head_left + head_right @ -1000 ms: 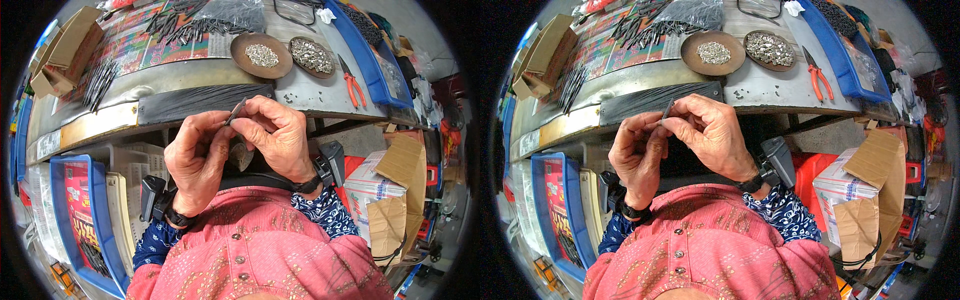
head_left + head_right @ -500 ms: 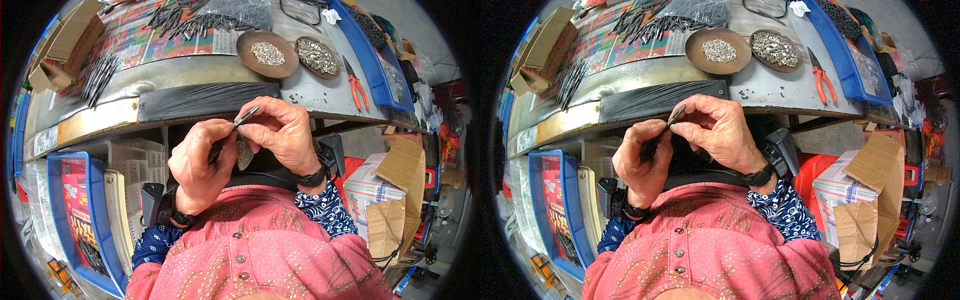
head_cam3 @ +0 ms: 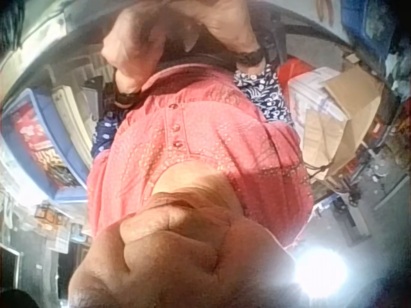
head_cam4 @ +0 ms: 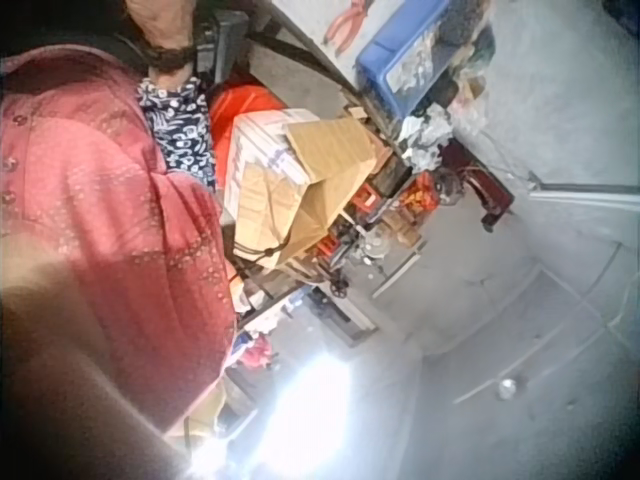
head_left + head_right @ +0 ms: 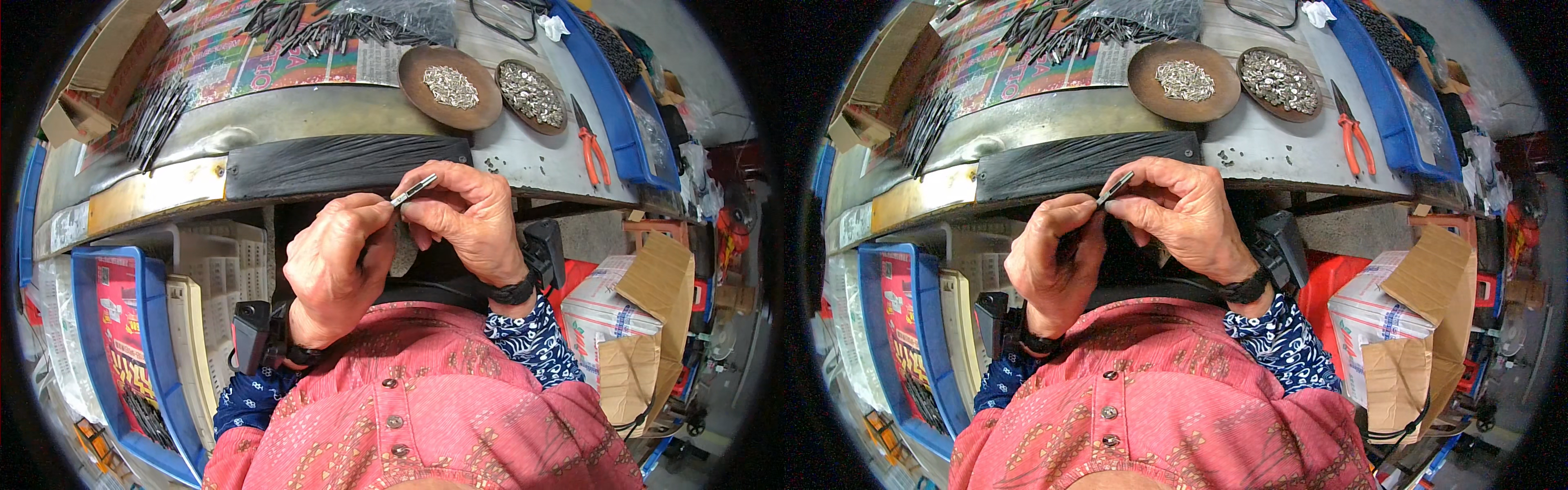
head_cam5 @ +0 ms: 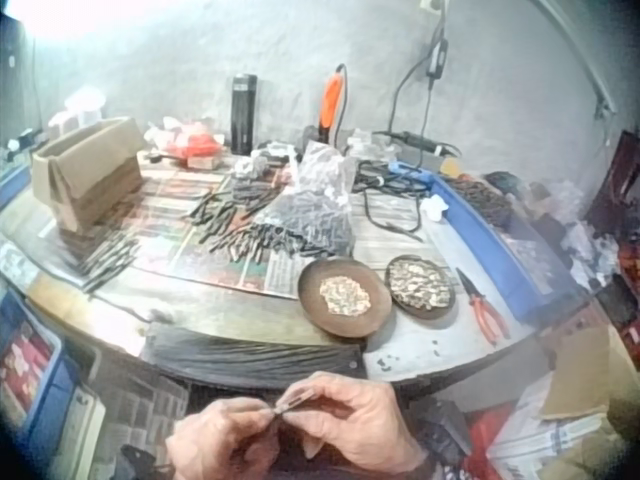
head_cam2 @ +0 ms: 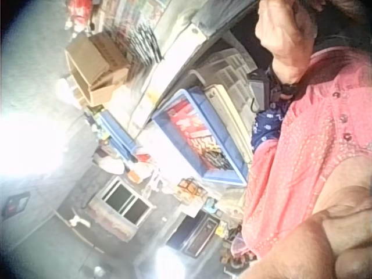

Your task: The person repeatedly picks up small metal rods and silver components from two shallow bowls on a cluttered workbench. They insert the components into the rods by hand, then place the assembled units into a pile on the table. The process continues throughout the clip with no visible final destination for the finished items.

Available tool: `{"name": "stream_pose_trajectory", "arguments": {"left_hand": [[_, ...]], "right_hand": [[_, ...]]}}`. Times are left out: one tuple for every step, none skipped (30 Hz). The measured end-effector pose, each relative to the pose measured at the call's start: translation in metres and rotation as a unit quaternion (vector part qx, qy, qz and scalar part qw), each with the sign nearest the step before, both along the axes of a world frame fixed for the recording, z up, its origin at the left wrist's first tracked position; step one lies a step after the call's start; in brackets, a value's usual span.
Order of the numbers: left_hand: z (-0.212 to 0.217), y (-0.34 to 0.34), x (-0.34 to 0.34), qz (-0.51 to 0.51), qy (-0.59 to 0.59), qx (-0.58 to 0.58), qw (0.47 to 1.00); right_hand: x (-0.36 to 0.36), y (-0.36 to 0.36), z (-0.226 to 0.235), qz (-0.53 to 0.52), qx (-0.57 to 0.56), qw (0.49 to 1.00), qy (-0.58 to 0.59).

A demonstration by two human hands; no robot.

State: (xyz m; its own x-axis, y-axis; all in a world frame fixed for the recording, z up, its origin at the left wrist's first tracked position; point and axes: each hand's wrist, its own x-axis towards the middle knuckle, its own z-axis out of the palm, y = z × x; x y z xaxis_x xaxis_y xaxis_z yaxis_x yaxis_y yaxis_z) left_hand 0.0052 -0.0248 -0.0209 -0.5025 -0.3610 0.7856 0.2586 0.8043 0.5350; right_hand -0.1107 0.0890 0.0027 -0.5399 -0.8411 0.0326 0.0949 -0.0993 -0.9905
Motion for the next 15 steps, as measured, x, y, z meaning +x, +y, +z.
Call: {"name": "stream_pose_trajectory", "arguments": {"left_hand": [[-0.0002,-0.0004,-0.0002,-0.001,0.001,0.000,1.000],[-0.0003,-0.0005,-0.0005,-0.001,0.002,-0.004,1.000],[-0.0005,-0.0005,-0.0009,0.000,0.003,-0.005,1.000],[-0.0007,-0.0006,-0.0013,0.000,0.004,-0.005,1.000],[-0.0009,-0.0007,-0.0015,-0.001,0.003,-0.008,1.000],[-0.0010,-0.0008,-0.0015,-0.003,0.001,-0.010,1.000],[-0.0013,-0.0009,-0.0016,-0.006,0.002,-0.009,1.000],[-0.0016,-0.0009,-0.0016,-0.004,0.000,-0.015,1.000],[-0.0019,-0.0008,-0.0014,-0.002,-0.001,-0.018,1.000],[-0.0022,-0.0007,-0.0012,-0.001,-0.002,-0.022,1.000],[-0.0025,-0.0006,-0.0008,-0.001,-0.001,-0.024,1.000],[-0.0029,-0.0005,-0.0006,-0.002,0.000,-0.025,1.000],[-0.0032,-0.0006,-0.0004,-0.003,0.000,-0.026,1.000],[-0.0034,-0.0006,-0.0002,-0.004,0.000,-0.029,1.000],[-0.0036,-0.0008,-0.0001,-0.005,0.000,-0.031,1.000]], "right_hand": [[-0.0003,0.0000,-0.0002,0.000,0.007,1.000,0.005],[-0.0006,0.0000,-0.0003,0.002,0.009,1.000,0.008],[-0.0010,0.0000,-0.0007,0.005,0.001,1.000,0.010],[-0.0014,0.0000,-0.0011,0.005,0.009,1.000,0.015],[-0.0018,-0.0001,-0.0016,0.005,0.006,1.000,0.017],[-0.0020,-0.0002,-0.0022,0.010,-0.002,1.000,0.018],[-0.0024,-0.0002,-0.0026,0.008,0.003,1.000,0.024],[-0.0026,-0.0002,-0.0032,0.010,0.002,1.000,0.029],[-0.0028,0.0000,-0.0035,0.013,-0.002,0.999,0.030],[-0.0029,0.0004,-0.0038,0.014,0.004,0.999,0.035],[-0.0030,0.0008,-0.0041,0.015,0.007,0.999,0.037],[-0.0031,0.0014,-0.0042,0.016,0.009,0.999,0.039],[-0.0032,0.0017,-0.0044,0.018,0.010,0.999,0.042],[-0.0034,0.0020,-0.0046,0.020,0.011,0.999,0.046],[-0.0035,0.0021,-0.0049,0.020,0.011,0.999,0.049]]}}
